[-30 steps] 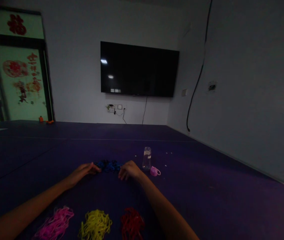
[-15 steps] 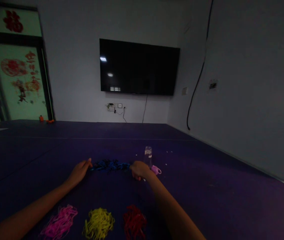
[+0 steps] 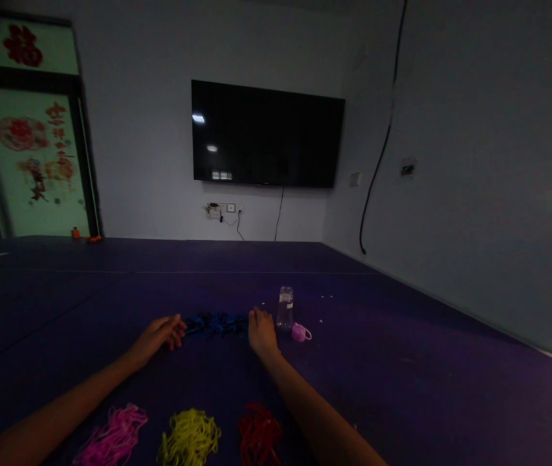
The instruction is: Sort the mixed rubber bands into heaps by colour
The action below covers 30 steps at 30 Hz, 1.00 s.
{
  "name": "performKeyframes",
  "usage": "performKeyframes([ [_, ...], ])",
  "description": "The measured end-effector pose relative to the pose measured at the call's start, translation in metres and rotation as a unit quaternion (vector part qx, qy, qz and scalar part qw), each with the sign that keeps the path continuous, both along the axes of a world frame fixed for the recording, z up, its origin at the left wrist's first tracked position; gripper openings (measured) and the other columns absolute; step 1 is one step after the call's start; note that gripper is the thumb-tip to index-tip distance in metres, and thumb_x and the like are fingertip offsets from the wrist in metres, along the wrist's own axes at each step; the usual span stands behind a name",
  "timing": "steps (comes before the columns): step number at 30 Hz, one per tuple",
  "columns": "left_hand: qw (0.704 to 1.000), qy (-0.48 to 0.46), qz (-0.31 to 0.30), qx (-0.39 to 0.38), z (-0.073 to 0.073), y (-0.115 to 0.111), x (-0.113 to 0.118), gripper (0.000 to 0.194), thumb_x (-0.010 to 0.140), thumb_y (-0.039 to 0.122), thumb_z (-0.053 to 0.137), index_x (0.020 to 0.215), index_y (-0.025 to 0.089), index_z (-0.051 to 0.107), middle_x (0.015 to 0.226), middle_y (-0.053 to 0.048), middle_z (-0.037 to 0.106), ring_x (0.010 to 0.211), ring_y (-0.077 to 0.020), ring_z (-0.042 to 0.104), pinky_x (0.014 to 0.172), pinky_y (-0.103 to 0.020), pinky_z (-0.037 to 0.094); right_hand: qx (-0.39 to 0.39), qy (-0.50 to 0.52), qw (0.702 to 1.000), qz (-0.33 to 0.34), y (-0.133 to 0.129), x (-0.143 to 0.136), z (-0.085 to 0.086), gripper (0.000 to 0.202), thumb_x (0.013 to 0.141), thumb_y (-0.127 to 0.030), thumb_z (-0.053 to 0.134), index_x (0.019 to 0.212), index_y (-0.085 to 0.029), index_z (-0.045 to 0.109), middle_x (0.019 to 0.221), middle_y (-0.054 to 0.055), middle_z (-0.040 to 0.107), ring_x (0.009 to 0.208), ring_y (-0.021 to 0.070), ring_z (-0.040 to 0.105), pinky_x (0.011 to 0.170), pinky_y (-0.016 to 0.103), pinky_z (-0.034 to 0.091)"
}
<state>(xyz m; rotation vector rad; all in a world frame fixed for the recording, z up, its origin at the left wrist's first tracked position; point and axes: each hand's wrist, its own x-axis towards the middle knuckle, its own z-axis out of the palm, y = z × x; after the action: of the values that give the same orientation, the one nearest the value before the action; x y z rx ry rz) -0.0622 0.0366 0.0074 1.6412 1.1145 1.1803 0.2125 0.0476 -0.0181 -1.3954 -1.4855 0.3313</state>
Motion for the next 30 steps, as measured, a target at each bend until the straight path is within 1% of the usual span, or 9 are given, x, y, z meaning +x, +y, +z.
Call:
performKeyframes([
  [3, 0.994, -0.067, -0.065, -0.058, 0.002, 0.0, 0.004, 0.05, 0.075, 0.061, 0.052, 0.082, 0.013, 0.063, 0.075, -0.009, 0.068, 0.068, -0.0195, 0.066, 0.066, -0.032, 0.053, -0.038, 0.041, 0.998, 0.026, 0.007, -0.01, -0.008, 0.049, 0.086, -0.046, 0.04, 0.124, -0.018, 0.052, 0.131, 0.013, 0.048, 0.13, 0.0288, 0.031, 0.107, 0.05, 0.012],
  [6, 0.985, -0.115, -0.112, -0.065, 0.006, -0.002, 0.007, 0.05, 0.069, 0.06, 0.061, 0.086, 0.013, 0.066, 0.093, -0.012, 0.07, 0.09, -0.0231, 0.065, 0.084, -0.034, 0.049, -0.015, 0.099, 0.986, 0.135, 0.012, -0.019, -0.003, 0.053, 0.086, -0.052, 0.037, 0.129, -0.022, 0.047, 0.134, 0.009, 0.046, 0.129, 0.023, 0.033, 0.107, 0.043, 0.021],
  [10, 0.991, -0.118, -0.063, -0.024, 0.009, -0.003, 0.004, 0.052, 0.07, 0.062, 0.059, 0.081, 0.012, 0.067, 0.089, -0.013, 0.07, 0.087, -0.0246, 0.065, 0.082, -0.036, 0.05, 0.069, 0.102, 0.983, 0.137, 0.005, -0.022, 0.01, 0.053, 0.087, -0.054, 0.034, 0.125, -0.021, 0.051, 0.129, 0.008, 0.052, 0.124, 0.0209, 0.041, 0.103, 0.038, 0.03],
  [13, 0.997, -0.049, 0.052, 0.034, 0.008, -0.003, -0.001, 0.054, 0.074, 0.064, 0.05, 0.075, 0.012, 0.066, 0.076, -0.01, 0.07, 0.073, -0.0234, 0.065, 0.069, -0.034, 0.052, 0.094, 0.052, 0.993, 0.045, -0.007, -0.015, 0.015, 0.048, 0.091, -0.045, 0.03, 0.123, -0.017, 0.053, 0.123, 0.01, 0.056, 0.117, 0.0216, 0.048, 0.101, 0.038, 0.033],
  [15, 0.993, 0.036, 0.076, 0.087, 0.008, -0.005, -0.002, 0.054, 0.079, 0.063, 0.042, 0.073, 0.015, 0.067, 0.072, -0.007, 0.069, 0.072, -0.0226, 0.065, 0.069, -0.034, 0.051, 0.071, -0.026, 0.997, -0.01, -0.013, -0.011, 0.016, 0.045, 0.092, -0.036, 0.028, 0.122, -0.013, 0.054, 0.121, 0.013, 0.057, 0.115, 0.0227, 0.049, 0.1, 0.039, 0.034],
  [19, 0.949, 0.218, -0.074, 0.218, 0.008, -0.014, 0.003, 0.046, 0.089, 0.052, 0.036, 0.086, 0.022, 0.071, 0.092, -0.005, 0.07, 0.095, -0.0218, 0.06, 0.088, -0.036, 0.045, -0.029, -0.202, 0.978, -0.049, -0.018, -0.007, 0.015, 0.043, 0.091, -0.029, 0.03, 0.124, -0.011, 0.051, 0.12, 0.017, 0.057, 0.119, 0.0275, 0.046, 0.103, 0.047, 0.025],
  [22, 0.894, 0.316, -0.175, 0.266, 0.006, -0.017, 0.008, 0.037, 0.092, 0.045, 0.036, 0.106, 0.029, 0.066, 0.114, -0.002, 0.065, 0.12, -0.0229, 0.045, 0.099, -0.041, 0.036, -0.049, -0.249, 0.967, 0.019, -0.017, -0.009, 0.013, 0.045, 0.093, -0.031, 0.029, 0.132, -0.014, 0.043, 0.123, 0.015, 0.056, 0.122, 0.0259, 0.044, 0.105, 0.049, 0.019],
  [26, 0.869, 0.38, -0.163, 0.271, 0.001, -0.013, 0.009, 0.038, 0.094, 0.043, 0.033, 0.12, 0.029, 0.056, 0.129, -0.001, 0.055, 0.13, -0.0251, 0.032, 0.104, -0.049, 0.027, 0.026, -0.228, 0.966, 0.116, -0.02, -0.011, 0.019, 0.045, 0.094, -0.033, 0.027, 0.134, -0.018, 0.039, 0.13, 0.01, 0.051, 0.125, 0.0207, 0.04, 0.104, 0.04, 0.027],
  [30, 0.875, 0.353, -0.111, 0.312, 0.003, -0.011, 0.008, 0.036, 0.094, 0.039, 0.034, 0.114, 0.024, 0.06, 0.123, -0.005, 0.059, 0.122, -0.0237, 0.042, 0.1, -0.044, 0.034, 0.016, -0.21, 0.978, 0.012, -0.027, -0.011, 0.028, 0.042, 0.094, -0.032, 0.024, 0.105, -0.016, 0.061, 0.099, 0.012, 0.067, 0.096, 0.021, 0.061, 0.082, 0.03, 0.042],
])
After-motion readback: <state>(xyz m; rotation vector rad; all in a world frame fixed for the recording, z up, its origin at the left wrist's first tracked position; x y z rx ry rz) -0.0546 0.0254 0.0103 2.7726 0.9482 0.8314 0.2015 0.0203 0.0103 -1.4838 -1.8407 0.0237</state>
